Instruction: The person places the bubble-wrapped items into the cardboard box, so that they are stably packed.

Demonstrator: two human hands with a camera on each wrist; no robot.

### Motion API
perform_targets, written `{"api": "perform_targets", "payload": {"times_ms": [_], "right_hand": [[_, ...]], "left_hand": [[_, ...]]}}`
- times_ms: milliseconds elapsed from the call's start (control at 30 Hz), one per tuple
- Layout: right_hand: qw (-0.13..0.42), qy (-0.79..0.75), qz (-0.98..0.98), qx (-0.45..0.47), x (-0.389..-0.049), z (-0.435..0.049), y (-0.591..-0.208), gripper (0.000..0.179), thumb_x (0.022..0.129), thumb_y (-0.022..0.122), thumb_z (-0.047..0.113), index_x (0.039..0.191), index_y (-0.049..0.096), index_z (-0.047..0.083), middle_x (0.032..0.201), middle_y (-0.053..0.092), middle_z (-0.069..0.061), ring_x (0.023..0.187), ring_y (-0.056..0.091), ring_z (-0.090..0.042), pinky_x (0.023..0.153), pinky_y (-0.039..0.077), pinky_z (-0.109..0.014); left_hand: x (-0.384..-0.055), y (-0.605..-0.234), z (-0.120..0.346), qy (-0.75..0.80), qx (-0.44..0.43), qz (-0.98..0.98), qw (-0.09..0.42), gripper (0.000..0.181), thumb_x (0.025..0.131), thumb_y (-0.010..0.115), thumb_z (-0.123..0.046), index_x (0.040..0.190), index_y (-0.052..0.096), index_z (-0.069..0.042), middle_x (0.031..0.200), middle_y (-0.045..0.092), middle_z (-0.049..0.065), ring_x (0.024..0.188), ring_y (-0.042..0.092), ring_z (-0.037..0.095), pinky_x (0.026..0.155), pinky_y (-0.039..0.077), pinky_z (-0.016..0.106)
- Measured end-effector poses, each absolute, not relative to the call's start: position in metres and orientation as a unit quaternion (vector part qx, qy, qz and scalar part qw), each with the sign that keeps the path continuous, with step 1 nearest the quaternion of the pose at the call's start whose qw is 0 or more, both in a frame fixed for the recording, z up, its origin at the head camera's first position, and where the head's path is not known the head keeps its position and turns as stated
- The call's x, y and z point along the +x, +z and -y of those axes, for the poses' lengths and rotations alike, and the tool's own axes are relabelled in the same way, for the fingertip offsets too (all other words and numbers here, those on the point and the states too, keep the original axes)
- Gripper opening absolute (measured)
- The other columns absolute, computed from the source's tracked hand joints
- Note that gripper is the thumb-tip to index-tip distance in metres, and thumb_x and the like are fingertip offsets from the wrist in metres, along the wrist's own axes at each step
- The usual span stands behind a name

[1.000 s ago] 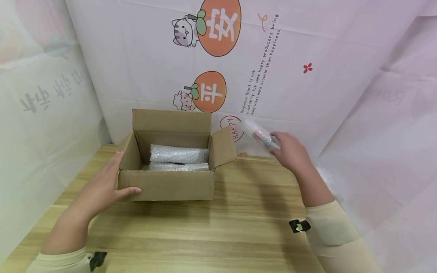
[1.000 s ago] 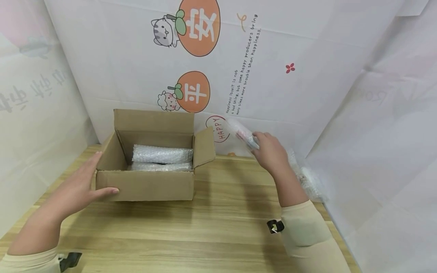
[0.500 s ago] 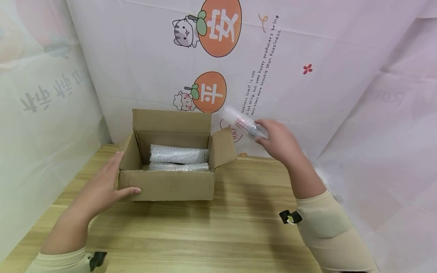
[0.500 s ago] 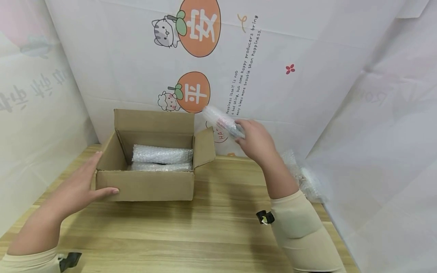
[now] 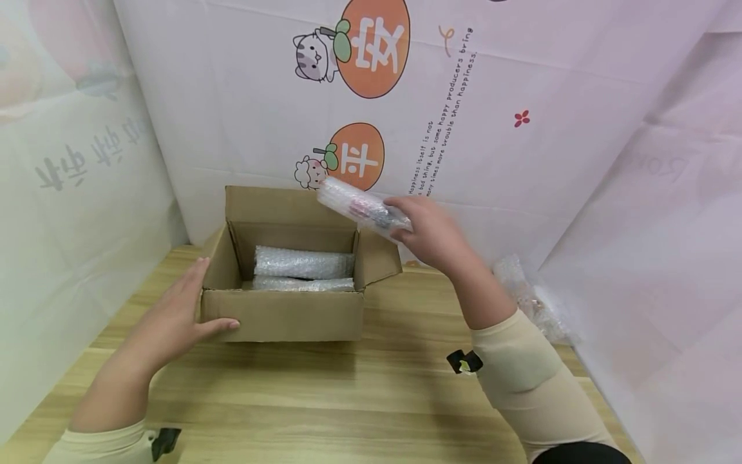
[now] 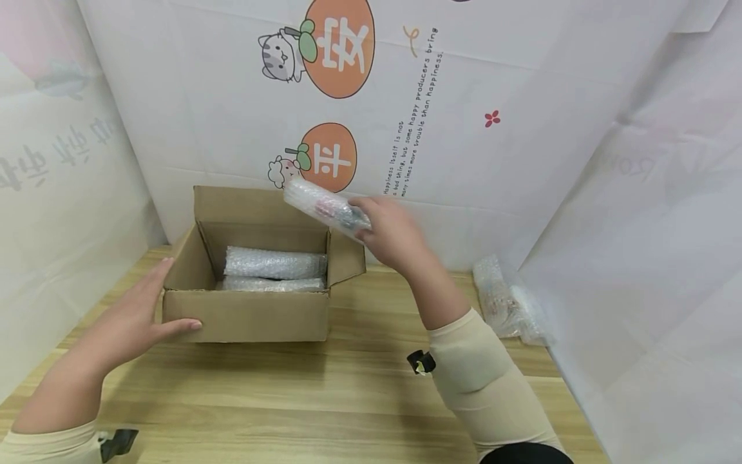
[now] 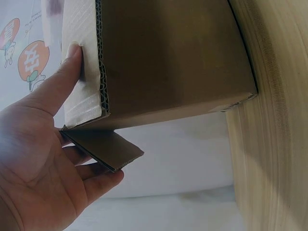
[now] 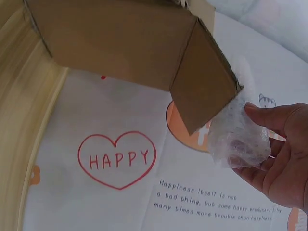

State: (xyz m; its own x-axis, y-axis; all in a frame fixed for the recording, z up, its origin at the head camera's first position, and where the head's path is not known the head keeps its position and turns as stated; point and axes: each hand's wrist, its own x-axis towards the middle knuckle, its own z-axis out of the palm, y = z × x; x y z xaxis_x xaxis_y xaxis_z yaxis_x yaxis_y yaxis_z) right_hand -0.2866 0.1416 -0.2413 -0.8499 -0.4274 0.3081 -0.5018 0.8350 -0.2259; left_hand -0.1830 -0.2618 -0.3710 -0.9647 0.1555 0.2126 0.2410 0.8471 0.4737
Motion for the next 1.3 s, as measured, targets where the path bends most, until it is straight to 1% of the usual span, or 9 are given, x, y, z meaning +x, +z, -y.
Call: {"api": "perform_targets", "payload": {"times_ms": [200, 333, 500, 633, 733, 900, 1100, 1200, 1300], "right_hand": [[0.12, 0.133, 0.938, 0.295, -0.284, -0.118, -0.238, 0.054, 0.091, 0.071, 0.021, 0.142, 0.052, 0.022, 0.143, 0.054, -0.003, 0.135, 0.045, -0.025, 0.115, 0.037, -0.044], [0.11, 0.124, 0.932, 0.323, -0.283, -0.103, -0.236, 0.053, 0.091, 0.071, 0.019, 0.14, 0.053, 0.023, 0.139, 0.056, 0.001, 0.132, 0.048, -0.02, 0.112, 0.041, -0.04], [0.068, 0.114, 0.92, 0.37, -0.284, -0.084, -0.242, 0.051, 0.091, 0.071, 0.018, 0.139, 0.054, 0.022, 0.134, 0.057, 0.003, 0.124, 0.052, -0.016, 0.105, 0.046, -0.036], [0.035, 0.09, 0.914, 0.395, -0.286, -0.07, -0.25, 0.05, 0.091, 0.071, 0.016, 0.138, 0.055, 0.022, 0.136, 0.057, 0.004, 0.125, 0.053, -0.016, 0.103, 0.047, -0.036], [0.018, 0.07, 0.914, 0.4, -0.289, -0.06, -0.257, 0.049, 0.091, 0.07, 0.016, 0.137, 0.056, 0.024, 0.137, 0.057, 0.005, 0.127, 0.052, -0.015, 0.102, 0.048, -0.034], [-0.015, 0.053, 0.918, 0.392, -0.296, -0.048, -0.267, 0.048, 0.093, 0.069, 0.018, 0.138, 0.055, 0.027, 0.137, 0.055, 0.007, 0.13, 0.049, -0.012, 0.104, 0.047, -0.032], [-0.048, 0.043, 0.921, 0.385, -0.307, -0.037, -0.28, 0.049, 0.091, 0.071, 0.019, 0.137, 0.055, 0.024, 0.135, 0.057, 0.005, 0.129, 0.051, -0.014, 0.108, 0.045, -0.034], [-0.065, 0.044, 0.923, 0.378, -0.313, -0.034, -0.285, 0.051, 0.09, 0.073, 0.02, 0.138, 0.055, 0.024, 0.138, 0.056, 0.004, 0.131, 0.05, -0.014, 0.109, 0.043, -0.033], [-0.077, 0.04, 0.926, 0.367, -0.318, -0.031, -0.291, 0.052, 0.09, 0.073, 0.021, 0.137, 0.053, 0.024, 0.139, 0.055, 0.004, 0.13, 0.05, -0.013, 0.109, 0.044, -0.033]], "left_hand": [[-0.183, -0.371, 0.262, -0.257, -0.103, 0.957, 0.084, 0.126, 0.077, 0.07, -0.067, 0.158, -0.008, -0.011, 0.164, -0.003, 0.021, 0.146, 0.011, 0.052, 0.114, 0.015, 0.071], [-0.184, -0.371, 0.262, -0.254, -0.1, 0.958, 0.084, 0.126, 0.076, 0.07, -0.068, 0.158, -0.008, -0.013, 0.164, -0.003, 0.019, 0.146, 0.011, 0.051, 0.114, 0.017, 0.07], [-0.185, -0.371, 0.263, -0.251, -0.1, 0.959, 0.085, 0.126, 0.076, 0.07, -0.068, 0.158, -0.008, -0.012, 0.164, -0.002, 0.019, 0.146, 0.012, 0.05, 0.114, 0.017, 0.07], [-0.186, -0.37, 0.262, -0.251, -0.103, 0.959, 0.083, 0.126, 0.076, 0.07, -0.068, 0.158, -0.008, -0.012, 0.164, -0.003, 0.019, 0.146, 0.011, 0.051, 0.114, 0.016, 0.07], [-0.187, -0.37, 0.262, -0.251, -0.1, 0.96, 0.077, 0.127, 0.075, 0.069, -0.07, 0.158, -0.008, -0.013, 0.164, -0.005, 0.017, 0.146, 0.011, 0.051, 0.114, 0.016, 0.07], [-0.187, -0.372, 0.263, -0.252, -0.098, 0.96, 0.077, 0.127, 0.075, 0.069, -0.071, 0.158, -0.009, -0.014, 0.164, -0.005, 0.016, 0.147, 0.011, 0.05, 0.114, 0.016, 0.069], [-0.185, -0.372, 0.264, -0.254, -0.1, 0.959, 0.081, 0.126, 0.075, 0.07, -0.069, 0.158, -0.008, -0.013, 0.165, -0.003, 0.017, 0.147, 0.011, 0.049, 0.115, 0.017, 0.069], [-0.184, -0.371, 0.264, -0.254, -0.098, 0.959, 0.078, 0.126, 0.076, 0.069, -0.069, 0.158, -0.008, -0.014, 0.165, -0.004, 0.016, 0.147, 0.011, 0.049, 0.115, 0.016, 0.069], [-0.184, -0.371, 0.263, -0.255, -0.101, 0.959, 0.079, 0.126, 0.076, 0.068, -0.07, 0.158, -0.008, -0.012, 0.164, -0.004, 0.018, 0.146, 0.011, 0.051, 0.115, 0.015, 0.069]]}}
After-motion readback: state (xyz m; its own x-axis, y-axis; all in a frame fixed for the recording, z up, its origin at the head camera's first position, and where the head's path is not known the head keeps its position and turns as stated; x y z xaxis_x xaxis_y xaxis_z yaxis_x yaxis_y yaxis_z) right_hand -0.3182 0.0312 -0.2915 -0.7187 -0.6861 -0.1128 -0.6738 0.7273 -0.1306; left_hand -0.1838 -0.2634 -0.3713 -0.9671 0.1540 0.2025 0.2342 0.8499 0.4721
